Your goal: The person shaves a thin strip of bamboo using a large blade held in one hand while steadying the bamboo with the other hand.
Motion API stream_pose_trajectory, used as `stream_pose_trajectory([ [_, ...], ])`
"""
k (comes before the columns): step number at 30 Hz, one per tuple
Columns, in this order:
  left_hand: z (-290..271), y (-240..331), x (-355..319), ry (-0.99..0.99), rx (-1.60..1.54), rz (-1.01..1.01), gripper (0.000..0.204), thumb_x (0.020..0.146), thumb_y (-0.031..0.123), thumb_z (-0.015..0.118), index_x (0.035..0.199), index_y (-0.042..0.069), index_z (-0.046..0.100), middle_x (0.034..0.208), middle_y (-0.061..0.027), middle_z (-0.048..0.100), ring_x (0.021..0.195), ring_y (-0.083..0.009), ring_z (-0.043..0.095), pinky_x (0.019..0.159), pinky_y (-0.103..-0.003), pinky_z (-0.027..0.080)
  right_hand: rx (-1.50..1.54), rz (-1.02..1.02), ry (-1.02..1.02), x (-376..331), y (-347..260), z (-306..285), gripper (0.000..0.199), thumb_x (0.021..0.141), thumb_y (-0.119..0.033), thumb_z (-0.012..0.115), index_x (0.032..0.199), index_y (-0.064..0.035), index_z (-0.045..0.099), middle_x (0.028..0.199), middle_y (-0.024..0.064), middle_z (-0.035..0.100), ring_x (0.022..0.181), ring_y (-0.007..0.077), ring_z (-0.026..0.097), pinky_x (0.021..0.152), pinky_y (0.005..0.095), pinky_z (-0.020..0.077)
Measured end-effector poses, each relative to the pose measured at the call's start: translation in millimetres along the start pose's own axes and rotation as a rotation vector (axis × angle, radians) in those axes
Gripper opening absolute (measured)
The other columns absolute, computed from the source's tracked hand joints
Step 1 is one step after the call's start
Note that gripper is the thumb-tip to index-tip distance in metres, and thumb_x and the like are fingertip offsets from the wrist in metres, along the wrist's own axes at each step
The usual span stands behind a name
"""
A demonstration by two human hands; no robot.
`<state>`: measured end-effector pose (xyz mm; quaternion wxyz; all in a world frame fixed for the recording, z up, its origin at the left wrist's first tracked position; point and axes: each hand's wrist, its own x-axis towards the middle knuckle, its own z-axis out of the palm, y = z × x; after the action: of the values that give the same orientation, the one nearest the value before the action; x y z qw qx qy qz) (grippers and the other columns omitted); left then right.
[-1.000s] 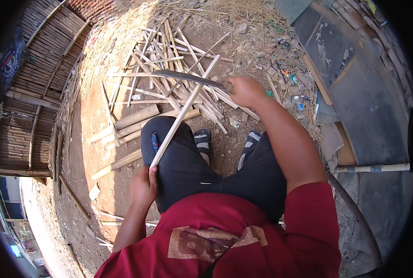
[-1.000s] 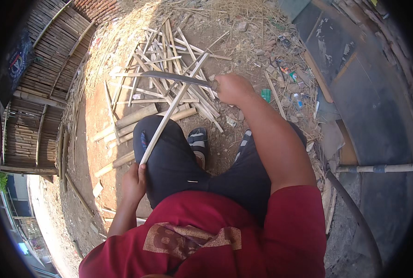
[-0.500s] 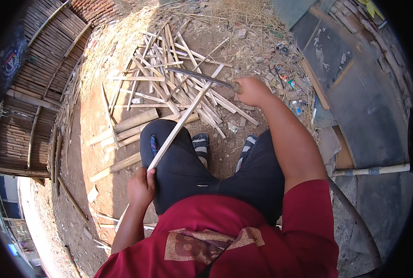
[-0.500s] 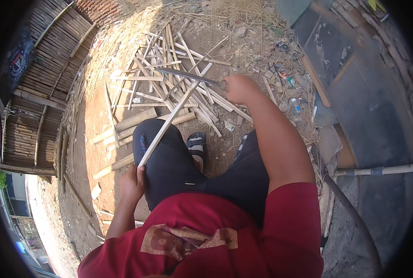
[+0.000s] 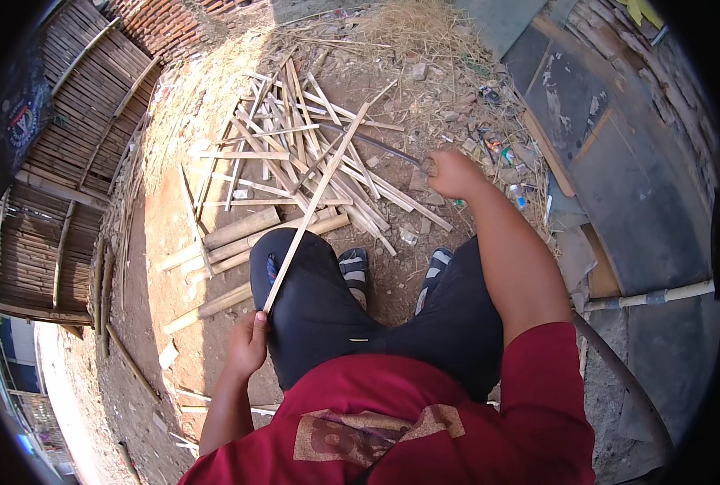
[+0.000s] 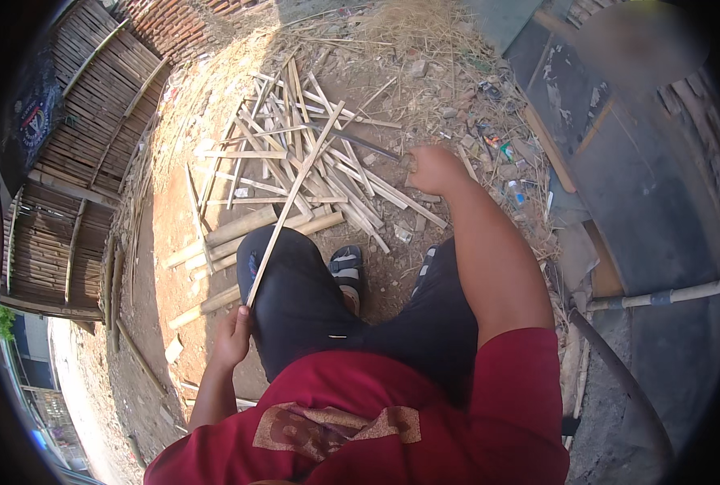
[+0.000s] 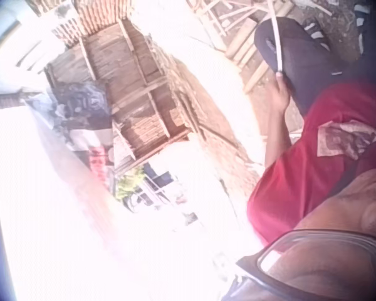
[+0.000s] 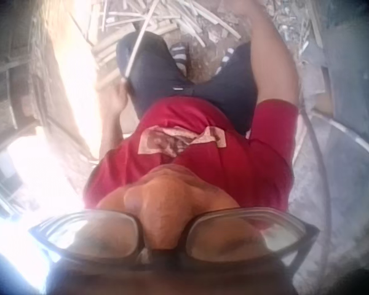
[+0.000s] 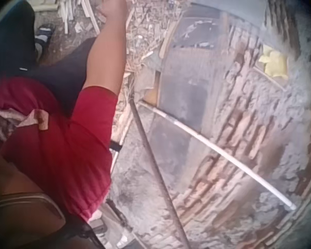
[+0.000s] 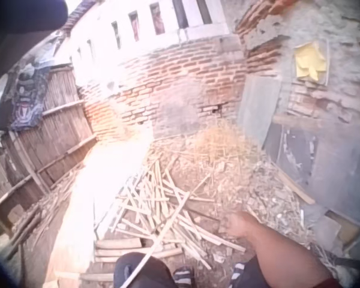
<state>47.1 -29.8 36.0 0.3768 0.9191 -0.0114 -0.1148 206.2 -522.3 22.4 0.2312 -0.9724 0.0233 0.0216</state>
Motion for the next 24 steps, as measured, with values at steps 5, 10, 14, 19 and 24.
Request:
stream_pose_trajectory([
  [5, 3.6, 9.0, 2.1, -0.036, -0.014, -0.005, 0.050, 0.108, 0.042, 0.044, 0.085, -0.001, 0.058, 0.069, -0.0108, 0.058, 0.066, -0.0201, 0.056, 0.063, -0.037, 0.045, 0.055, 0.041, -0.046, -5.9, -25.7, 2.9, 0.059, 0.073, -0.021, 0.070, 0.131, -0.0098, 0.065, 0.120, 0.0230, 0.068, 0.112, 0.0385, 0.065, 0.097, 0.0450, 0.0522],
  [10, 4.1, -2.8, -6.9, 0.064, -0.050, 0.079, 0.048, 0.109, 0.040, 0.044, 0.086, 0.000, 0.058, 0.067, -0.0069, 0.056, 0.063, -0.0173, 0.053, 0.060, -0.035, 0.044, 0.096, 0.270, 0.033, 5.6, 8.1, -12.7, 0.068, 0.077, -0.030, 0.075, 0.136, -0.0002, 0.059, 0.128, 0.0259, 0.064, 0.119, 0.0390, 0.062, 0.101, 0.0437, 0.0497],
  [14, -6.6, 16.3, -0.8, 0.080, -0.146, 0.024, 0.045, 0.110, 0.039, 0.042, 0.089, 0.003, 0.059, 0.064, 0.0009, 0.049, 0.061, -0.0083, 0.044, 0.056, -0.028, 0.037, 0.192, 0.248, 0.238, 6.6, 21.4, -9.4, 0.080, 0.078, -0.037, 0.079, 0.138, 0.0093, 0.052, 0.129, 0.0298, 0.062, 0.121, 0.0392, 0.062, 0.103, 0.0425, 0.0479],
  [19, -22.8, 4.9, 0.4, 0.104, -0.226, 0.006, 0.047, 0.110, 0.046, 0.038, 0.089, 0.008, 0.057, 0.063, 0.0077, 0.042, 0.055, -0.0024, 0.034, 0.051, -0.022, 0.030, 0.265, 0.099, 0.308, -0.2, -6.5, -18.2, 0.077, 0.081, -0.037, 0.078, 0.139, 0.0066, 0.053, 0.125, 0.0293, 0.065, 0.116, 0.0388, 0.064, 0.098, 0.0411, 0.0505],
  [24, -7.4, 33.6, -1.1, -0.060, -0.280, -0.062, 0.047, 0.110, 0.043, 0.040, 0.082, 0.008, 0.052, 0.065, 0.0053, 0.044, 0.059, -0.0055, 0.039, 0.054, -0.025, 0.033, 0.287, -0.269, 0.180, -33.4, -75.5, -27.8, 0.048, 0.081, -0.030, 0.080, 0.118, -0.0043, 0.064, 0.091, 0.0175, 0.070, 0.084, 0.0320, 0.071, 0.074, 0.0390, 0.0533],
])
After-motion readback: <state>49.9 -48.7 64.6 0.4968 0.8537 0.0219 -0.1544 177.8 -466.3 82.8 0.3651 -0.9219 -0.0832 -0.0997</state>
